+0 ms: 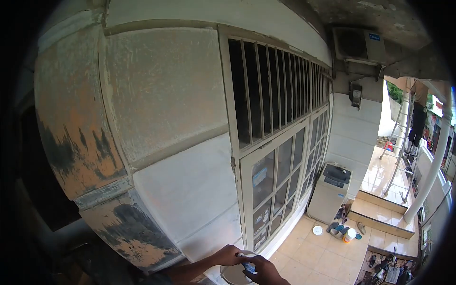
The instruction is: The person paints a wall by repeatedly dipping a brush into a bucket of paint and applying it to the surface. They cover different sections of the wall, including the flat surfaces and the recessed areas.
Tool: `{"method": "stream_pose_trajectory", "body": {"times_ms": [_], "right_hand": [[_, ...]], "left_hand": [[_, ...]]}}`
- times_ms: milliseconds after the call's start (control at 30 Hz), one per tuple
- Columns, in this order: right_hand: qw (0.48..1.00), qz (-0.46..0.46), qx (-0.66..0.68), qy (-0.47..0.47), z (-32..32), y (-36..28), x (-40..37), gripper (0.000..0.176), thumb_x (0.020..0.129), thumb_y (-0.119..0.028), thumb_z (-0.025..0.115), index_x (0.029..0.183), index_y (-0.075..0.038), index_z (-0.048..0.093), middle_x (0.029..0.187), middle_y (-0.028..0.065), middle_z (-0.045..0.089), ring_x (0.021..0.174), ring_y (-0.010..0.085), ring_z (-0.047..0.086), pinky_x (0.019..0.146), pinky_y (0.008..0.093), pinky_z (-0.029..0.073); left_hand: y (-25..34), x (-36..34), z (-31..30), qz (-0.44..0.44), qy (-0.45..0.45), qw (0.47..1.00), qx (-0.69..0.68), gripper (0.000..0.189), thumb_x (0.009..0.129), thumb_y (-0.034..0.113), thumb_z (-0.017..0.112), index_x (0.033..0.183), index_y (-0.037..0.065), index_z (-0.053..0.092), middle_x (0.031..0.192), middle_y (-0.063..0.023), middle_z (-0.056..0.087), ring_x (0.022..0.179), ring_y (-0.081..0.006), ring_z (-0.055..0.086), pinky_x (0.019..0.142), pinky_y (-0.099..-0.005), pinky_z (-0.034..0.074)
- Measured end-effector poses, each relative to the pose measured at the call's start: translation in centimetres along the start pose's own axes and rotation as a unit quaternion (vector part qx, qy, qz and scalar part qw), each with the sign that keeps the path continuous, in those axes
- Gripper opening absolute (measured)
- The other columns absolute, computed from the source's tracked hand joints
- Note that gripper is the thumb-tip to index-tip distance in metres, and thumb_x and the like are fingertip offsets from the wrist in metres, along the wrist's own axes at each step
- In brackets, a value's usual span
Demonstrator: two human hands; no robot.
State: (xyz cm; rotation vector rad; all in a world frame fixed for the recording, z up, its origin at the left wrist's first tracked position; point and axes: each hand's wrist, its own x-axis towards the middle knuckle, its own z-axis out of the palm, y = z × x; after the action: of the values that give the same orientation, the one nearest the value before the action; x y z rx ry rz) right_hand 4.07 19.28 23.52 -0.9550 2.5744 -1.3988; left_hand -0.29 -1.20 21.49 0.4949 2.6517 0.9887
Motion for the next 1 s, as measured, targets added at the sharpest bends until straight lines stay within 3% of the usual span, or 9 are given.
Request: {"method": "stream_pose_trajectory", "body": {"times_ms": [167,267,300,367,500,667,900,1000], "right_hand": [[0.994,-0.010,-0.109,0.010,0.8,0.5,2.6,0.043,0.072,-0.029,0.075,0.101,-0.004,0.056,0.090,0.0140,0.064,0.075,0.0299,0.064,0.066,0.0384,0.052],[0.991,-0.055,-0.121,0.034,0.7,0.9,3.3,0.031,0.073,-0.022,0.075,0.088,-0.004,0.054,0.075,0.0137,0.064,0.068,0.0301,0.065,0.059,0.0382,0.051],[0.992,-0.041,-0.120,0.015,0.9,1.5,3.5,0.043,0.069,-0.029,0.077,0.092,-0.007,0.047,0.080,0.0156,0.063,0.074,0.0369,0.063,0.061,0.0436,0.051],[0.991,-0.059,-0.098,0.070,1.2,1.3,3.4,0.041,0.068,-0.030,0.078,0.086,-0.006,0.051,0.074,0.0137,0.064,0.066,0.0330,0.064,0.059,0.0406,0.051],[0.990,-0.035,-0.092,0.103,1.7,1.7,3.3,0.041,0.067,-0.027,0.079,0.087,-0.005,0.050,0.070,0.0172,0.062,0.062,0.0345,0.062,0.055,0.0402,0.049],[0.992,-0.021,-0.084,0.097,3.0,3.0,3.4,0.037,0.071,-0.020,0.077,0.086,-0.004,0.047,0.064,0.0150,0.060,0.056,0.0300,0.062,0.050,0.0380,0.049],[0.996,-0.049,-0.039,0.069,2.6,0.9,2.7,0.035,0.073,-0.015,0.074,0.089,-0.005,0.044,0.065,0.0139,0.060,0.058,0.0287,0.064,0.050,0.0352,0.049],[0.995,-0.035,-0.026,0.086,2.7,0.1,2.6,0.037,0.072,-0.015,0.074,0.091,-0.005,0.044,0.064,0.0149,0.059,0.058,0.0314,0.063,0.051,0.0358,0.049]], "left_hand": [[-1.5,0.7,-0.2,-0.041,0.017,0.997,-0.065,0.046,0.083,0.049,0.060,0.079,0.004,0.070,0.064,-0.0108,0.065,0.061,-0.0192,0.066,0.058,-0.0300,0.050],[-1.6,0.7,0.6,-0.033,0.039,0.996,-0.067,0.046,0.083,0.049,0.060,0.079,0.004,0.070,0.063,-0.0106,0.065,0.060,-0.0191,0.066,0.057,-0.0296,0.050],[-1.3,0.6,0.7,-0.034,0.044,0.996,-0.067,0.045,0.083,0.048,0.060,0.079,0.004,0.070,0.063,-0.0099,0.065,0.059,-0.0184,0.066,0.057,-0.0293,0.050],[-0.9,0.4,1.0,-0.054,0.060,0.990,-0.112,0.040,0.083,0.043,0.061,0.080,0.005,0.071,0.061,-0.0089,0.065,0.058,-0.0177,0.066,0.056,-0.0295,0.051],[0.6,-0.3,-0.1,-0.050,0.084,0.985,-0.142,0.034,0.082,0.034,0.064,0.073,0.001,0.069,0.058,-0.0079,0.064,0.053,-0.0144,0.063,0.053,-0.0280,0.049],[1.3,-0.7,-0.4,-0.057,0.062,0.986,-0.146,0.037,0.080,0.034,0.065,0.071,-0.001,0.068,0.056,-0.0091,0.062,0.051,-0.0159,0.063,0.051,-0.0283,0.049],[1.2,-1.9,0.2,-0.058,0.068,0.989,-0.115,0.042,0.077,0.038,0.067,0.066,-0.003,0.065,0.054,-0.0107,0.062,0.051,-0.0172,0.064,0.052,-0.0285,0.050],[2.8,-3.0,-2.0,-0.072,-0.007,0.994,-0.082,0.055,0.072,0.054,0.066,0.080,0.000,0.069,0.067,-0.0128,0.065,0.062,-0.0188,0.064,0.059,-0.0311,0.048]]}}
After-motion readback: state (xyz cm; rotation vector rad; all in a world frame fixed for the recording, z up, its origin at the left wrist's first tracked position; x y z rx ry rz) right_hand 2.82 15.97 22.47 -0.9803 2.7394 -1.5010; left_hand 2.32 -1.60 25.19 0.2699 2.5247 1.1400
